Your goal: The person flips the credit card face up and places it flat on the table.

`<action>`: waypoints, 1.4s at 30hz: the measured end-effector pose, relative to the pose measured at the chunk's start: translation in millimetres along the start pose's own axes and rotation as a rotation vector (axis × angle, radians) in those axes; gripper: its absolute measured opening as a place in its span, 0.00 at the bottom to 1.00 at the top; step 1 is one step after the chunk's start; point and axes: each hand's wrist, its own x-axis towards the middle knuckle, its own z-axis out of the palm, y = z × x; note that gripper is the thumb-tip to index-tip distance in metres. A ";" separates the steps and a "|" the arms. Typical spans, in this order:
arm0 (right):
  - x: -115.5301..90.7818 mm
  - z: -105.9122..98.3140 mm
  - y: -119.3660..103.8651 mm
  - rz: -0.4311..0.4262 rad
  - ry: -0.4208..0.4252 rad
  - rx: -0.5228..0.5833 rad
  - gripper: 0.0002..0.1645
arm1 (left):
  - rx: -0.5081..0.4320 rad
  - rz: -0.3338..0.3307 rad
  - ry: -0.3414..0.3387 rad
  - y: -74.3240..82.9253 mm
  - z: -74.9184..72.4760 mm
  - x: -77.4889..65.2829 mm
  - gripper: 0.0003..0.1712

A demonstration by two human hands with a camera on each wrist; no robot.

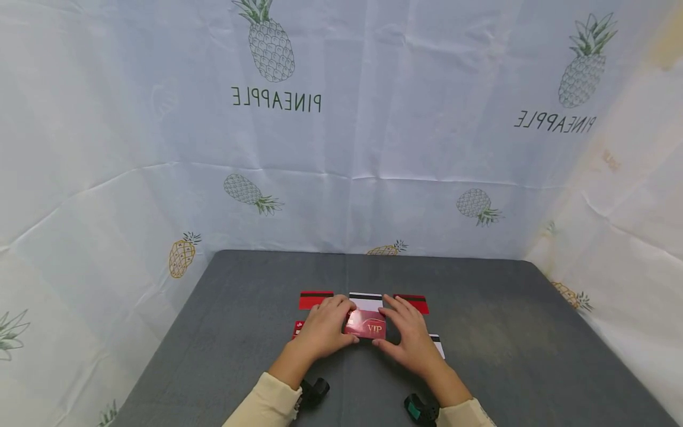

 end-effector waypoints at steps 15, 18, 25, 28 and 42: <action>0.3 3.7 1.8 0.260 -0.284 0.026 0.32 | 0.012 -0.029 -0.177 -0.3 4.5 0.6 0.36; -0.2 4.1 2.5 0.256 -0.304 0.009 0.31 | 0.009 -0.037 -0.198 -0.4 6.2 0.2 0.35; -1.0 4.6 3.9 0.221 -0.352 -0.017 0.32 | 0.018 -0.069 -0.239 -1.6 12.9 -1.7 0.34; -1.9 5.0 4.1 0.216 -0.351 -0.022 0.33 | 0.025 -0.084 -0.251 -1.6 14.9 -2.4 0.34; -3.8 6.3 4.4 0.213 -0.353 -0.046 0.37 | 0.036 -0.078 -0.253 -0.4 15.6 -3.4 0.35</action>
